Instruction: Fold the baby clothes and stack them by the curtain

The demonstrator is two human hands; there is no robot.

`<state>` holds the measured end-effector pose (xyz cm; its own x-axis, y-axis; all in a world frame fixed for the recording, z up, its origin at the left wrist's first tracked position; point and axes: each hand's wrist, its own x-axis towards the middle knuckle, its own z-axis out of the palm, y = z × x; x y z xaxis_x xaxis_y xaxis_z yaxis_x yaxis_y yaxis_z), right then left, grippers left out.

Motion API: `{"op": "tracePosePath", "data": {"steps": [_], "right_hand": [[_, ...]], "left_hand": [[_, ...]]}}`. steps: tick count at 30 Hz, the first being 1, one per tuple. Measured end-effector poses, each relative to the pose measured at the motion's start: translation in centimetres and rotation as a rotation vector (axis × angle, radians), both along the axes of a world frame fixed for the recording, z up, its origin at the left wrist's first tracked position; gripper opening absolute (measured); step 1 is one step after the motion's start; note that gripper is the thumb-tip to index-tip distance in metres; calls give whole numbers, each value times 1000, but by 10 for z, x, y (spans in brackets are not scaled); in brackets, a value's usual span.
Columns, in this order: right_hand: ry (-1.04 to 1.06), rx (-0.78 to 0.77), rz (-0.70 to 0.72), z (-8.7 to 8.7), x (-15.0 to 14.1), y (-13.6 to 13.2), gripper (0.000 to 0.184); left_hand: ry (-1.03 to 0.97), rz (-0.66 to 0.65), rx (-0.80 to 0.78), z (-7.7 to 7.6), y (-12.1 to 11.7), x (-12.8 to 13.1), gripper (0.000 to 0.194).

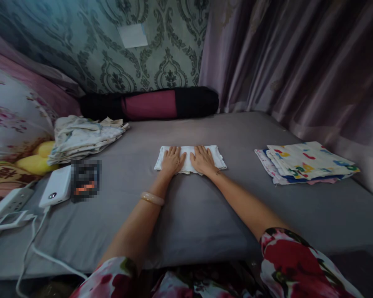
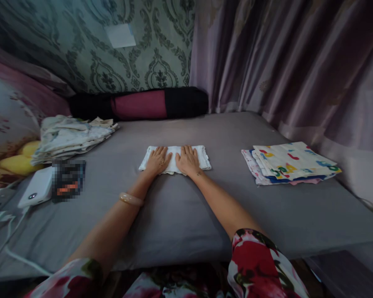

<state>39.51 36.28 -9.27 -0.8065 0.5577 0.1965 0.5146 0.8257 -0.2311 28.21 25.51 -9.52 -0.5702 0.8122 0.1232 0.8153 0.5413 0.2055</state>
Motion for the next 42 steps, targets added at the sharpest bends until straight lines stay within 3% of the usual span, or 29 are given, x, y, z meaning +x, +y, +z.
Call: {"op": "tracePosePath", "data": {"steps": [14, 25, 34, 42], "right_hand": [[-84, 4, -67, 4, 22, 21, 58], [-138, -6, -72, -2, 31, 40, 64], [-179, -98, -46, -1, 54, 58, 65], [-158, -149, -146, 3, 62, 67, 62]], "left_hand": [[71, 71, -64, 0, -17, -25, 61], [-54, -47, -126, -2, -44, -56, 63], [-50, -72, -157, -1, -46, -59, 62], [-37, -27, -219, 16, -41, -50, 57]]}}
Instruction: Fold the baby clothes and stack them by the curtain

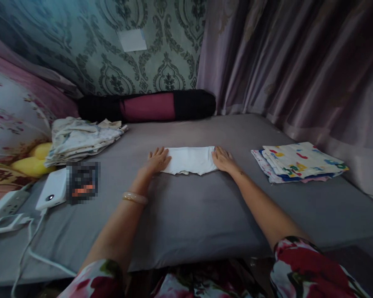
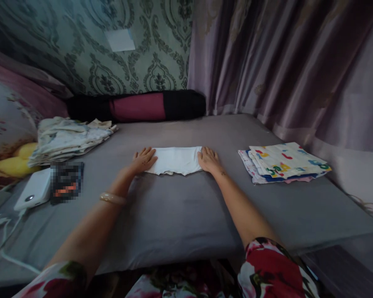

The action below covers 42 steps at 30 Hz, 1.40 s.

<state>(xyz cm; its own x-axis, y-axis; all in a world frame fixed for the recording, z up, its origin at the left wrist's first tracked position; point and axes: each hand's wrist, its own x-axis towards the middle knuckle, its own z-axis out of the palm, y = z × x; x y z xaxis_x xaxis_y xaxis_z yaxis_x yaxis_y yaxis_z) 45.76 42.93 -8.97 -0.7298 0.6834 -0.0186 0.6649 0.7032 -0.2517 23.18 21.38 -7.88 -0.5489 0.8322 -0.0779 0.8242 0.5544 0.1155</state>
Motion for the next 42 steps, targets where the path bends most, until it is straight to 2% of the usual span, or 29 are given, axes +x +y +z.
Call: {"op": "tracePosePath", "data": {"steps": [4, 8, 12, 17, 25, 31, 37, 42], "right_hand": [[71, 84, -40, 13, -14, -9, 57], [122, 134, 33, 21, -33, -31, 58], [64, 131, 69, 12, -39, -46, 59], [23, 126, 61, 1, -37, -46, 61], [54, 138, 77, -1, -37, -42, 60], [161, 212, 121, 6, -44, -54, 58], [85, 102, 162, 1, -48, -61, 58], [86, 120, 160, -2, -47, -60, 59]], "left_hand": [[64, 28, 135, 6, 13, 15, 51], [102, 39, 248, 3, 27, 34, 53], [89, 51, 188, -5, 30, 45, 58], [72, 40, 129, -8, 27, 44, 59], [38, 52, 155, -10, 29, 42, 58], [118, 33, 291, -4, 33, 52, 57], [24, -31, 177, -6, 35, 58, 57], [13, -26, 174, -9, 36, 56, 58]]}}
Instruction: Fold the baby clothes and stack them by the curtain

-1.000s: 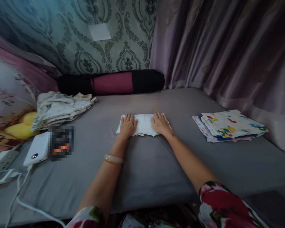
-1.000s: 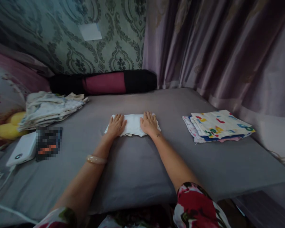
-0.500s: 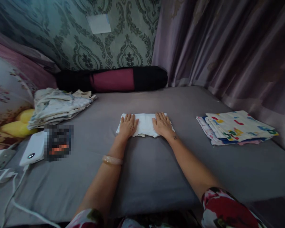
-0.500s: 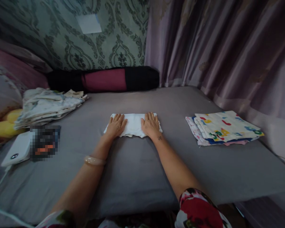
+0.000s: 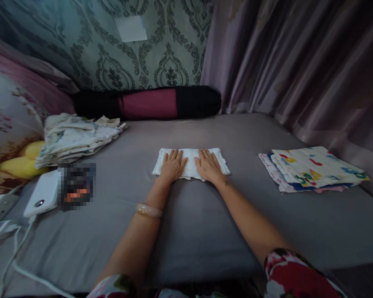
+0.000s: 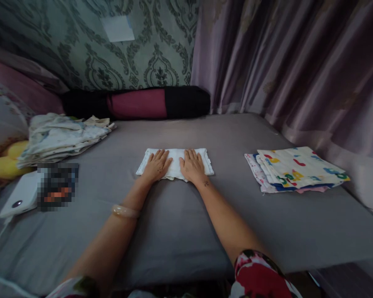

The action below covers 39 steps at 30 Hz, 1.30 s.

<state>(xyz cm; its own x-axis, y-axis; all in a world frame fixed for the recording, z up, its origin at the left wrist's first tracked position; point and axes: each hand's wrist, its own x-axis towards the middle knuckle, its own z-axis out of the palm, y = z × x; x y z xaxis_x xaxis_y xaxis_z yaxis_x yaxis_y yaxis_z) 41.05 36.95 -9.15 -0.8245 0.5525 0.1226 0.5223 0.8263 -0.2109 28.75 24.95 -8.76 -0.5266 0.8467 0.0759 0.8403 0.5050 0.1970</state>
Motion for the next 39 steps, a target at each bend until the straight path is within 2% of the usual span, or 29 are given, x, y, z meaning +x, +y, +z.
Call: {"op": "tracePosePath", "data": {"steps": [6, 12, 19, 25, 28, 30, 33, 36, 39], "right_hand": [[24, 10, -2, 7, 0, -4, 57], [120, 49, 78, 12, -5, -11, 55], [26, -25, 133, 4, -6, -10, 56], [26, -5, 127, 3, -5, -9, 55], [-6, -21, 113, 11, -10, -9, 53], [1, -24, 92, 17, -17, -12, 51], [72, 12, 77, 22, -31, -18, 51], [96, 31, 76, 15, -42, -25, 53], [91, 43, 67, 3, -46, -29, 53]], "left_hand": [[8, 7, 16, 2, 0, 2, 58], [100, -61, 134, 4, 7, 11, 53], [15, -128, 33, 0, 10, 14, 53], [-7, -129, 74, -2, 10, 13, 52], [-42, -126, 166, 1, 8, 8, 48], [-54, -79, 277, 4, 5, 1, 44], [-42, 92, 398, 8, -4, -12, 38], [-23, 277, 440, 8, -15, -24, 36], [-35, 388, 479, 3, -22, -34, 35]]}}
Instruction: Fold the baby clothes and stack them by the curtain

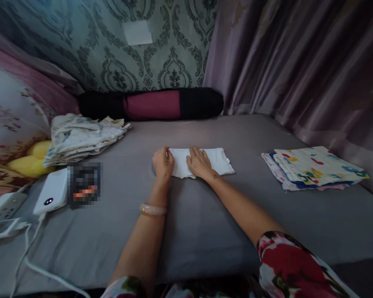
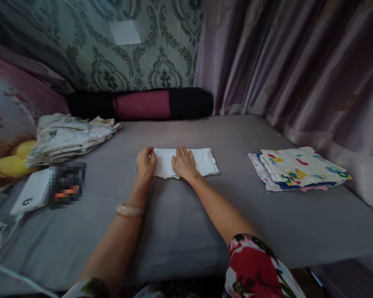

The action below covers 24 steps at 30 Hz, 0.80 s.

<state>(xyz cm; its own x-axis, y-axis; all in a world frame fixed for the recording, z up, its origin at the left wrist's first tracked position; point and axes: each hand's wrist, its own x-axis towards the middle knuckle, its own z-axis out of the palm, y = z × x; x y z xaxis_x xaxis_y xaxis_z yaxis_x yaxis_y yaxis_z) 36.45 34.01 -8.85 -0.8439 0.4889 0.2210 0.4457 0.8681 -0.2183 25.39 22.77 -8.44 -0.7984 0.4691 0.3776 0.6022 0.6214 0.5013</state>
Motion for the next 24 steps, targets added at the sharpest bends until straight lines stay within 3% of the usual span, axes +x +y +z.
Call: {"op": "tracePosePath", "data": {"steps": [4, 14, 24], "right_hand": [[13, 19, -1, -6, 1, 0, 53], [-12, -3, -13, 7, -13, -13, 51], [42, 33, -29, -8, -24, -27, 52]], "left_hand": [[-68, 34, 50, -3, -2, -6, 34], [-281, 97, 256, -2, -3, -10, 31], [-367, 122, 429, -13, -7, -21, 29]]}}
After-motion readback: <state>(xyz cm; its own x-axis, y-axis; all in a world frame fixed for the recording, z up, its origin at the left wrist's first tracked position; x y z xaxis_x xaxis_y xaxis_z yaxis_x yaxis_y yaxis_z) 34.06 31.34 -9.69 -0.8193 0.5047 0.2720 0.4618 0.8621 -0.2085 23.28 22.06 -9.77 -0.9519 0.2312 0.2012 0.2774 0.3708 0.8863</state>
